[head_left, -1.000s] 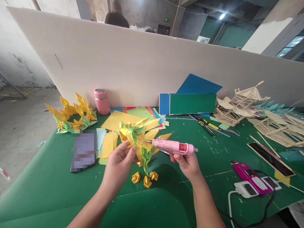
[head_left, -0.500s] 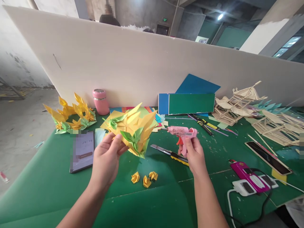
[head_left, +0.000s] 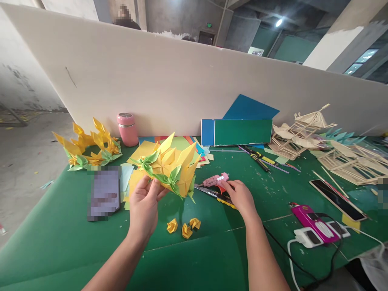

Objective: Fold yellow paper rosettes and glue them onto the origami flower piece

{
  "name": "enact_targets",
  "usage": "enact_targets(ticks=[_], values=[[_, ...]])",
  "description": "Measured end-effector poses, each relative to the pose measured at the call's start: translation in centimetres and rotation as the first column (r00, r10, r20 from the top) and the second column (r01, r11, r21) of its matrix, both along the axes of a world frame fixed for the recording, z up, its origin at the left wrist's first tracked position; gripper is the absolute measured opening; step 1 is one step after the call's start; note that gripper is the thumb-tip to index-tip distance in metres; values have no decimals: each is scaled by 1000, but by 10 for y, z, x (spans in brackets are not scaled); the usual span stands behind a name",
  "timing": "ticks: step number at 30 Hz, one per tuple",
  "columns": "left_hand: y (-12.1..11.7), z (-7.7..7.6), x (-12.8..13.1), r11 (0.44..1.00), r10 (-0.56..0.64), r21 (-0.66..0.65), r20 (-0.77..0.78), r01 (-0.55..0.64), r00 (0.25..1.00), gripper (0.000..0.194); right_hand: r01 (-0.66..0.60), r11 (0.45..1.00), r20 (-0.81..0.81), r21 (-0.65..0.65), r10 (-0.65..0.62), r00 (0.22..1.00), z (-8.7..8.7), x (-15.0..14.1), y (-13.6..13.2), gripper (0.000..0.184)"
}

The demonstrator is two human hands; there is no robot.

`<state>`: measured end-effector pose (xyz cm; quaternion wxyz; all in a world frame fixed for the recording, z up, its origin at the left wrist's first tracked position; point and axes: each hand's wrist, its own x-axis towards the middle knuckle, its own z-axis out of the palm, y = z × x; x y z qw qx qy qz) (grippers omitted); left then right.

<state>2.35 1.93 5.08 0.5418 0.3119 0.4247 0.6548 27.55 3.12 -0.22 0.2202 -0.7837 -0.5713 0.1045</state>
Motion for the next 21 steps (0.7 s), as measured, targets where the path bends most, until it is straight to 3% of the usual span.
enact_targets(ticks=[3,6,9,10,11,13,15,17,21], values=[[-1,0,1,1000,-10,10,-4,10,1000,36,14,998,96,56,-19,995,-4,0,0,47],[-2,0,2,1000,-9,14,3,9,1000,33,9,979,166,201,-43,985,0,-8,-4,42],[-3,-1,3,999,-12,35,9,12,1000,30,-124,928,129,351,83,988,13,-27,-12,32],[-3,-2,3,999,-14,42,8,14,1000,29,-229,902,79,366,215,973,18,-37,-16,29],[-3,-2,3,999,-14,47,7,14,1000,28,-372,859,12,352,394,919,23,-47,-21,27],[-4,-3,2,998,-8,55,5,8,1000,27,-634,715,-85,295,681,727,29,-68,-29,24],[-4,-3,2,998,5,61,10,-5,1000,25,-790,578,-105,203,815,570,29,-86,-35,17],[-5,-3,1,998,20,63,21,-22,1000,23,-827,547,-30,127,836,548,25,-98,-39,16],[-6,0,3,999,31,44,31,-32,999,22,-809,581,38,89,810,586,17,-110,-40,18]])
